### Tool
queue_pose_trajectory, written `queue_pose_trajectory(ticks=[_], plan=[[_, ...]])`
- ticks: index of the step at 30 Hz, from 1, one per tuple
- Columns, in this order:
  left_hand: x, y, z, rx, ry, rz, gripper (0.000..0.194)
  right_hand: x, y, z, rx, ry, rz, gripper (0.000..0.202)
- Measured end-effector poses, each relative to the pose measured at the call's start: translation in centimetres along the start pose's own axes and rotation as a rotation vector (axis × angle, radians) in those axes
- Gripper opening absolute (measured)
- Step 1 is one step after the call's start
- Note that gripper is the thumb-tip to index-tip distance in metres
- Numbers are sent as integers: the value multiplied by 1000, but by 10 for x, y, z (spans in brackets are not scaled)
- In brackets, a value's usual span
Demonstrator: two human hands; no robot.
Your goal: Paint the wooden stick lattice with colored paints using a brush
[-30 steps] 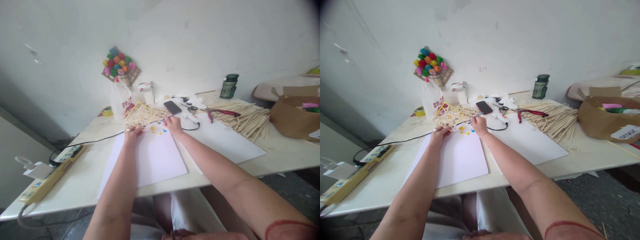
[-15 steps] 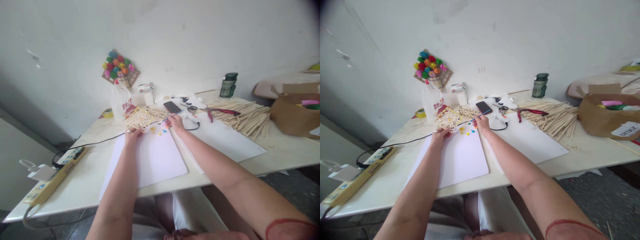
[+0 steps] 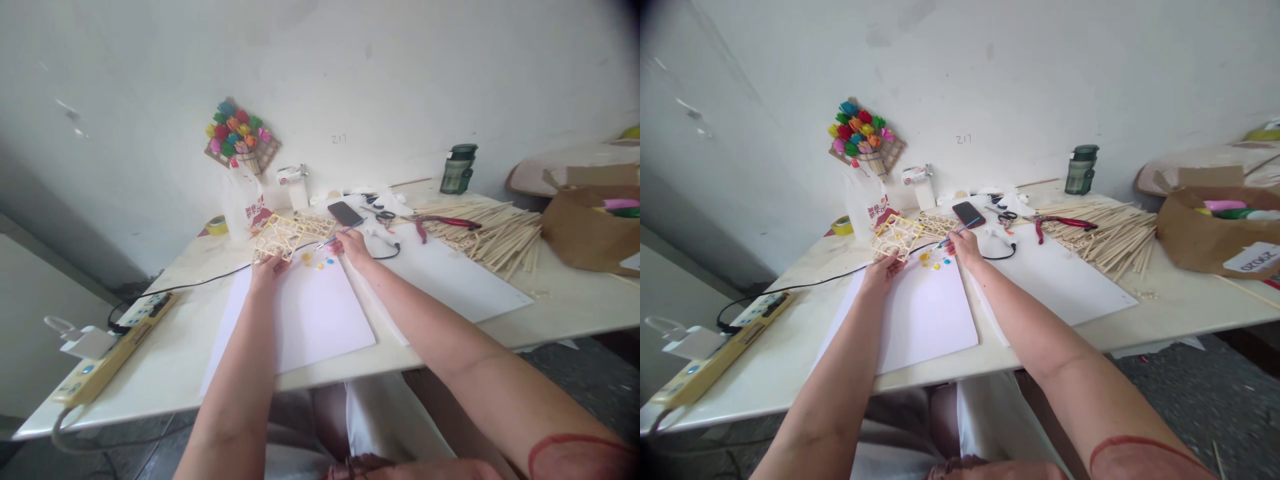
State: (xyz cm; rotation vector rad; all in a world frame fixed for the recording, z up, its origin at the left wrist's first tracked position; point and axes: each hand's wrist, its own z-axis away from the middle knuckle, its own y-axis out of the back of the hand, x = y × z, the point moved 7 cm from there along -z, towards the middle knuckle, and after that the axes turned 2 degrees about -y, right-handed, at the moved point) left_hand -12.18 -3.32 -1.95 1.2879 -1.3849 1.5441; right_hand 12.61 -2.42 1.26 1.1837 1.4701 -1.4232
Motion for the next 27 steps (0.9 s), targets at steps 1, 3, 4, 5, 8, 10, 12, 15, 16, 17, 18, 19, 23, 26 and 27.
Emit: queue_pose_trajectory(ticks=[1,3,4,5,8,10,12,15,16,17,18,19,23,26,27], plan=[[0,0,0,3,0,6,23,0,0,0,-5,-1,1,10],[-1,0,-1,7,-9,21,21,0,-1,0,-14,-5,8,10],[-1,0,-2,6,-13,26,22,0,-1,1,-18,-8,14,10],[-2,0,-2,-1,-17,27,22,-1,-2,1,-22,-11,19,10],[-3,-1,-3,-24,-13,13,25,-1,-3,3,-31,-16,31,10],[-4,-2,-2,-36,-9,19,26,-2,-3,3,-43,-15,39,11],[-3,-2,0,-33,-12,30,26,-2,-4,3,-60,-13,51,11],[-1,-2,1,6,-7,42,25,-3,-5,3,-87,-2,68,11],[-1,-2,1,19,-2,46,25,-3,-5,3,-93,1,70,11],[-1,-2,1,27,4,51,26,-4,-5,3,-100,3,72,11],[-1,-2,1,30,9,59,26,-4,-5,3,-105,3,73,11],[-1,-2,0,26,12,68,27,-4,-6,3,-110,3,75,11],[-1,-1,-1,-6,-10,130,31,-6,-6,3,-134,28,91,11],[0,-1,-1,13,-21,162,32,-9,-4,2,-130,57,111,12],[0,-1,0,27,-20,169,31,-10,-3,2,-128,64,118,12]])
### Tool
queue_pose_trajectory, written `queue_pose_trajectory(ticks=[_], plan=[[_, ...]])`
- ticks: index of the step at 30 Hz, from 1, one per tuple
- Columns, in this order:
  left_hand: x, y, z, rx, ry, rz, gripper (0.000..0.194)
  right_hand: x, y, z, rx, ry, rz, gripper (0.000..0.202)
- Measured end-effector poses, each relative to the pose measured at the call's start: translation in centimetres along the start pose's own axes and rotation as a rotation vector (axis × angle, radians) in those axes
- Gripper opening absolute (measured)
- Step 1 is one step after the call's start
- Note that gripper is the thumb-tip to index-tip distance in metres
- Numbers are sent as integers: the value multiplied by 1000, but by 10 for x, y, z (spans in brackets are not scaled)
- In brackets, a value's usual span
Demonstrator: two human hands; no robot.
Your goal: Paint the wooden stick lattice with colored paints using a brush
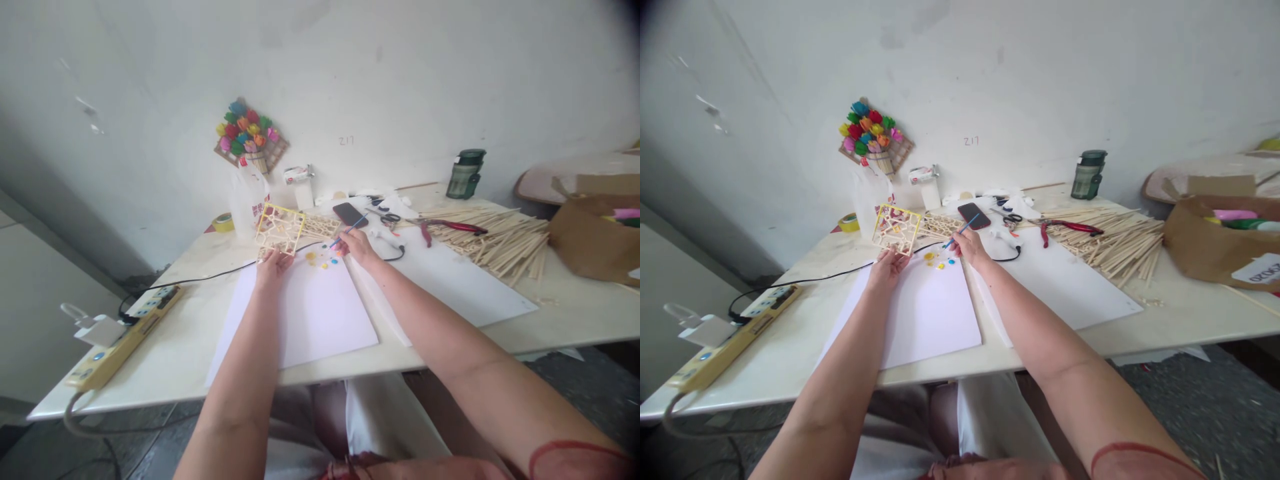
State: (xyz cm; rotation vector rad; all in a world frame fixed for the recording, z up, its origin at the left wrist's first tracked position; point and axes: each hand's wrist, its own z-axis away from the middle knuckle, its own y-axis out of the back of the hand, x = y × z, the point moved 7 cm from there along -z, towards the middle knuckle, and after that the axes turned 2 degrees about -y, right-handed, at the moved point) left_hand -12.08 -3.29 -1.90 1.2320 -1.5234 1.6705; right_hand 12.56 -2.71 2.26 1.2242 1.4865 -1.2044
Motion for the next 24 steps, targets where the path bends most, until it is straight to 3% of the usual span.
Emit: queue_pose_trajectory(ticks=[6,12,24], plan=[[-1,0,-4,50,-13,39,19,-1,1,-2,-22,26,33,14],[-2,12,-13,148,-77,-72,13,1,0,-4,-54,35,34,13],[-2,6,-4,157,-37,71,21,2,2,-5,-67,38,11,24]])
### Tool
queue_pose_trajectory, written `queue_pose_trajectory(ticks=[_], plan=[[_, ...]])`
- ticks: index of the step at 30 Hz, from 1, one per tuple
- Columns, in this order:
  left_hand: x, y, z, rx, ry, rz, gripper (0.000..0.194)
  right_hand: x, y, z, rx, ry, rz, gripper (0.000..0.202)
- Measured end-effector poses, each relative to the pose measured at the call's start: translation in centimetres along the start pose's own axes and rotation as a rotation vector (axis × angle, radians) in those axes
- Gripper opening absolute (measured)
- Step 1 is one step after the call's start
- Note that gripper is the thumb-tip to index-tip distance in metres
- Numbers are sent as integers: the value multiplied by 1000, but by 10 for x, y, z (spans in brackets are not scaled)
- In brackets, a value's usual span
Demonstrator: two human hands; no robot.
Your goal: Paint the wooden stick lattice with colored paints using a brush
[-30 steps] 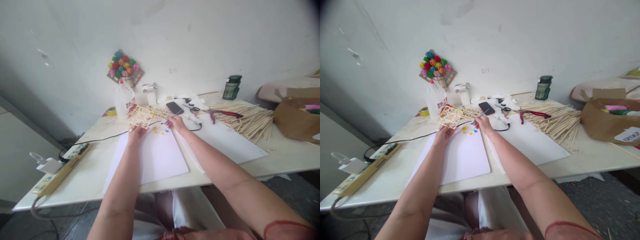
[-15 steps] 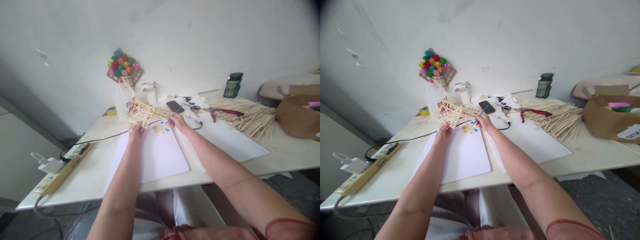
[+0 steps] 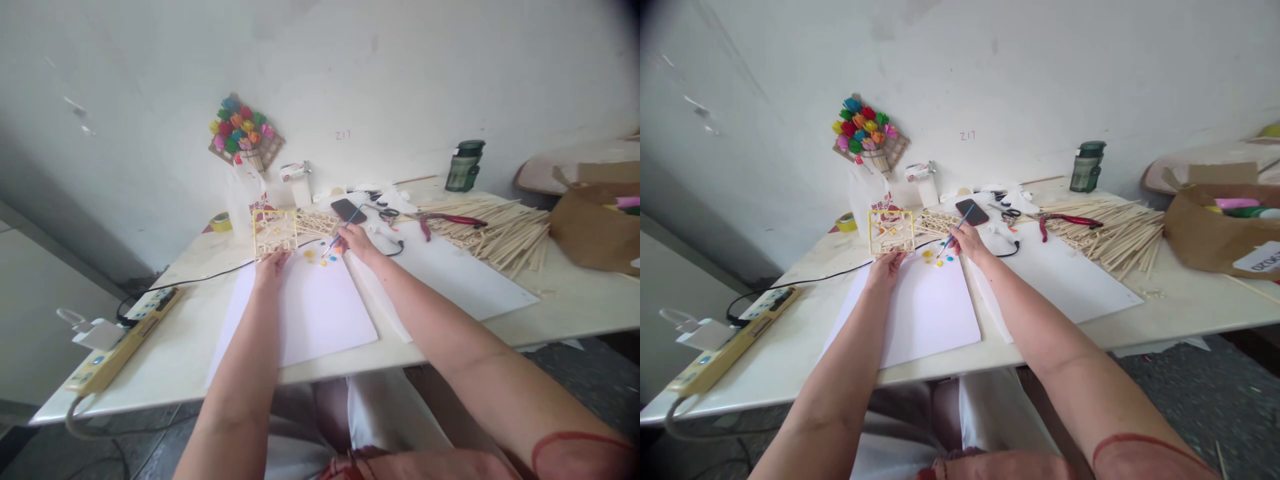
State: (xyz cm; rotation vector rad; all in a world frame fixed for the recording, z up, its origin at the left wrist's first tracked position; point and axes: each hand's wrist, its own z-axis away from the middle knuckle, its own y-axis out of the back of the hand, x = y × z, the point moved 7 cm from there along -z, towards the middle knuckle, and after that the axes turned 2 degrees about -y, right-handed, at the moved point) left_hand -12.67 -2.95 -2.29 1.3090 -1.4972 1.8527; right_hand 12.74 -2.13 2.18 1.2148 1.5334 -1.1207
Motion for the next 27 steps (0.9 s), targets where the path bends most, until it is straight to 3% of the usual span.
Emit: queue_pose_trajectory(ticks=[10,27], plan=[[0,-5,2,-94,14,56,20,-2,4,0,58,-18,29,19],[0,-13,12,-90,86,57,15,1,7,0,110,-20,56,26]])
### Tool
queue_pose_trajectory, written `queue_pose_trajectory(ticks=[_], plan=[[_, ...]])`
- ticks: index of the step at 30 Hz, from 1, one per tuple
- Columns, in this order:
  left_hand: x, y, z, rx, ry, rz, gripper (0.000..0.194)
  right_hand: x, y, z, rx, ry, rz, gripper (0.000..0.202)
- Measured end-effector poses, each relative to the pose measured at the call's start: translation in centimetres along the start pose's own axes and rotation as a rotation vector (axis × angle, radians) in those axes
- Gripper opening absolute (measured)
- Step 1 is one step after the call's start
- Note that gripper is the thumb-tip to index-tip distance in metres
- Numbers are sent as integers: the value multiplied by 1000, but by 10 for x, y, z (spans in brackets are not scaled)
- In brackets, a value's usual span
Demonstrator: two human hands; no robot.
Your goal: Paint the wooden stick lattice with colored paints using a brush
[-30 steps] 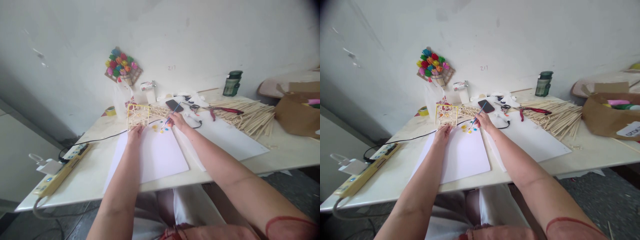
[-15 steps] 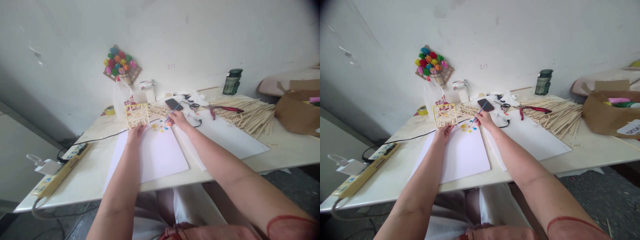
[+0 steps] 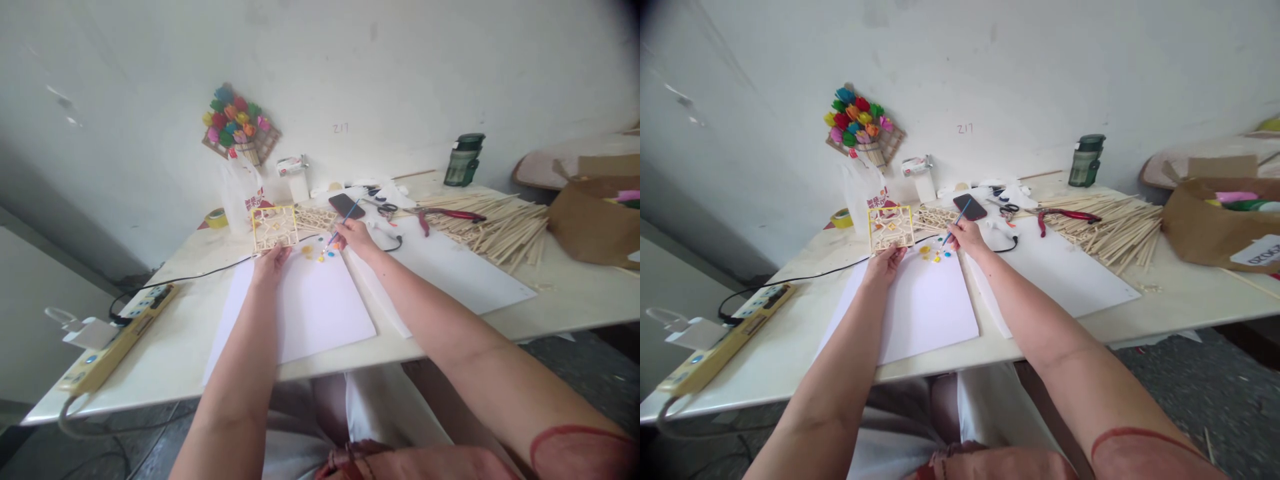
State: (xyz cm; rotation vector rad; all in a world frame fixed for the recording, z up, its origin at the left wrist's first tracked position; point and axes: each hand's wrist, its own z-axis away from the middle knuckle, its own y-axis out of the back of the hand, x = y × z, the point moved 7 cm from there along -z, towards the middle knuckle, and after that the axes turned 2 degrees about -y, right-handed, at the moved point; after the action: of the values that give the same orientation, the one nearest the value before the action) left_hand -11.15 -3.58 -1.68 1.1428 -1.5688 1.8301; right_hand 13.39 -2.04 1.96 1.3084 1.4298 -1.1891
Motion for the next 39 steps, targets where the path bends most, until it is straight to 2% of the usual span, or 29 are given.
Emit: queue_pose_trajectory(ticks=[15,32,39], plan=[[-2,-3,1,-44,24,-138,11,6,-8,2,-21,-12,77,25],[-3,-4,3,-67,30,-161,11,8,-11,4,-22,-24,136,26],[-4,-3,1,-63,28,-157,10,7,-9,3,-2,23,98,26]])
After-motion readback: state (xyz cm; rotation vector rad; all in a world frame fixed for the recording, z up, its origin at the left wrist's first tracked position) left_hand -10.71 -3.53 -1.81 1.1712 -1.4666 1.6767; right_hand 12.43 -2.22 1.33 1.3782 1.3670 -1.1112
